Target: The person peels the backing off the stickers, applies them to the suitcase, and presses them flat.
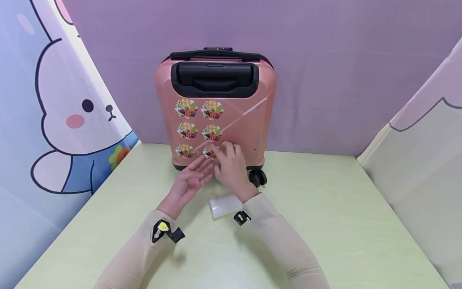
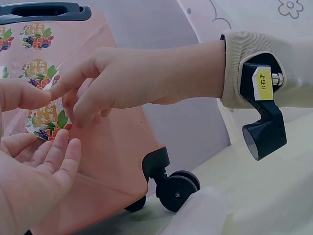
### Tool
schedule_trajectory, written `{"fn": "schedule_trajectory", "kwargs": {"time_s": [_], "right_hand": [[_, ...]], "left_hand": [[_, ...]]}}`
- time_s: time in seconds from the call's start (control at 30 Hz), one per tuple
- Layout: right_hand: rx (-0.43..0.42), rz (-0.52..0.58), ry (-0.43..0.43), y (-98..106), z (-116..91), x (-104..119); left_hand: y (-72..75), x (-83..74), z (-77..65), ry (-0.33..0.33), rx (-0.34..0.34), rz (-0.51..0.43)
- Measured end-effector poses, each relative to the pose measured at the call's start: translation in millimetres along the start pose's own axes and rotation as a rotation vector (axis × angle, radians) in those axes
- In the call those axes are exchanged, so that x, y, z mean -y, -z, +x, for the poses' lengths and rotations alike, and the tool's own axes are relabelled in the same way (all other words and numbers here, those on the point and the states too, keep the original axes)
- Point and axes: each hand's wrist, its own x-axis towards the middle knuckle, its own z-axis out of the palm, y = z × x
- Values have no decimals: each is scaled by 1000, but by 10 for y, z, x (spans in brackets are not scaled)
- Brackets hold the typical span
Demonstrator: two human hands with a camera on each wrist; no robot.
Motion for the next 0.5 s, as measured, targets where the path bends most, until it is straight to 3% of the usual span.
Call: {"fn": "schedule_trajectory", "kwargs": {"time_s": [0.27, 0.5], "right_hand": [[-20, 31, 1, -5, -14, -3], [-132, 118, 3, -7, 12, -48]], "left_hand": [[11, -16, -1, 16, 6, -4], [11, -33, -10, 22, 19, 8]]}}
